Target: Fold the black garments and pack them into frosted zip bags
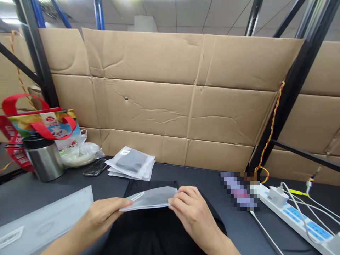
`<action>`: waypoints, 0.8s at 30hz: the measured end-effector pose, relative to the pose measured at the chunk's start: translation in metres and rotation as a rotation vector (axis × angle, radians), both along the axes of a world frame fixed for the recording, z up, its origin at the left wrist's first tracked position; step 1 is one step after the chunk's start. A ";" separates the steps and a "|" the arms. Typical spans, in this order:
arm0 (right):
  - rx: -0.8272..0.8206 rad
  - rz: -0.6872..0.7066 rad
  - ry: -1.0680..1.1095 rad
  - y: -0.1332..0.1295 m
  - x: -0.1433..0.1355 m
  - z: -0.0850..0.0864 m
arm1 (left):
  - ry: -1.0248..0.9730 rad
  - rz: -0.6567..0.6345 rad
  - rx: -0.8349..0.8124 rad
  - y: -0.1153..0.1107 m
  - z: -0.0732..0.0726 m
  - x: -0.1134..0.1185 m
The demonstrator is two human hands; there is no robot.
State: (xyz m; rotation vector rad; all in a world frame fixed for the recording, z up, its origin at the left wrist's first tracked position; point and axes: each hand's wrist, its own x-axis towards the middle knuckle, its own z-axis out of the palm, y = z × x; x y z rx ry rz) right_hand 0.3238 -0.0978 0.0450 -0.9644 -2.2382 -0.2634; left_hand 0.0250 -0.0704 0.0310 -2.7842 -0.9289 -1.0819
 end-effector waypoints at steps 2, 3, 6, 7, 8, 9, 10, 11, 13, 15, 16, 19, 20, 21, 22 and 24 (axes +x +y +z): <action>-0.033 -0.039 -0.004 -0.002 0.014 -0.004 | -0.004 -0.010 0.032 0.000 0.000 -0.001; -0.045 -0.058 0.000 -0.002 0.019 -0.006 | -0.009 -0.012 0.044 0.000 0.000 -0.002; -0.070 -0.104 0.009 0.000 0.026 -0.009 | -0.009 -0.014 0.063 -0.001 0.000 -0.002; -0.068 -0.118 0.011 0.000 0.027 -0.009 | -0.003 -0.012 0.063 -0.001 0.001 -0.003; -0.066 -0.134 0.012 0.001 0.028 -0.008 | 0.000 -0.009 0.060 -0.002 0.001 -0.004; -0.064 -0.148 0.012 0.001 0.028 -0.008 | 0.000 -0.007 0.058 -0.002 0.001 -0.005; -0.064 -0.161 0.011 0.001 0.028 -0.007 | -0.001 -0.005 0.054 -0.001 0.001 -0.006; -0.058 -0.170 0.014 0.001 0.028 -0.006 | -0.004 -0.001 0.053 -0.001 0.000 -0.007; -0.027 -0.180 0.026 -0.002 0.026 -0.005 | -0.016 0.007 0.065 -0.001 0.000 -0.008; 0.027 -0.167 0.038 -0.005 0.020 -0.003 | -0.029 0.021 0.080 -0.001 0.001 -0.006; 0.054 -0.147 0.036 -0.007 0.015 -0.003 | -0.034 0.026 0.084 -0.001 0.001 -0.004; 0.092 -0.090 0.010 -0.011 -0.003 -0.003 | -0.048 0.026 0.094 -0.002 0.002 0.004; 0.094 -0.085 0.008 -0.011 -0.008 -0.003 | -0.055 0.022 0.103 -0.003 0.002 0.006; 0.091 -0.086 0.010 -0.012 -0.013 -0.005 | -0.063 0.021 0.114 -0.003 0.001 0.008; 0.080 -0.085 0.013 -0.013 -0.016 -0.006 | -0.070 0.028 0.120 -0.003 0.000 0.008; 0.040 -0.056 0.017 -0.014 -0.019 -0.007 | -0.070 0.047 0.106 -0.003 -0.001 0.008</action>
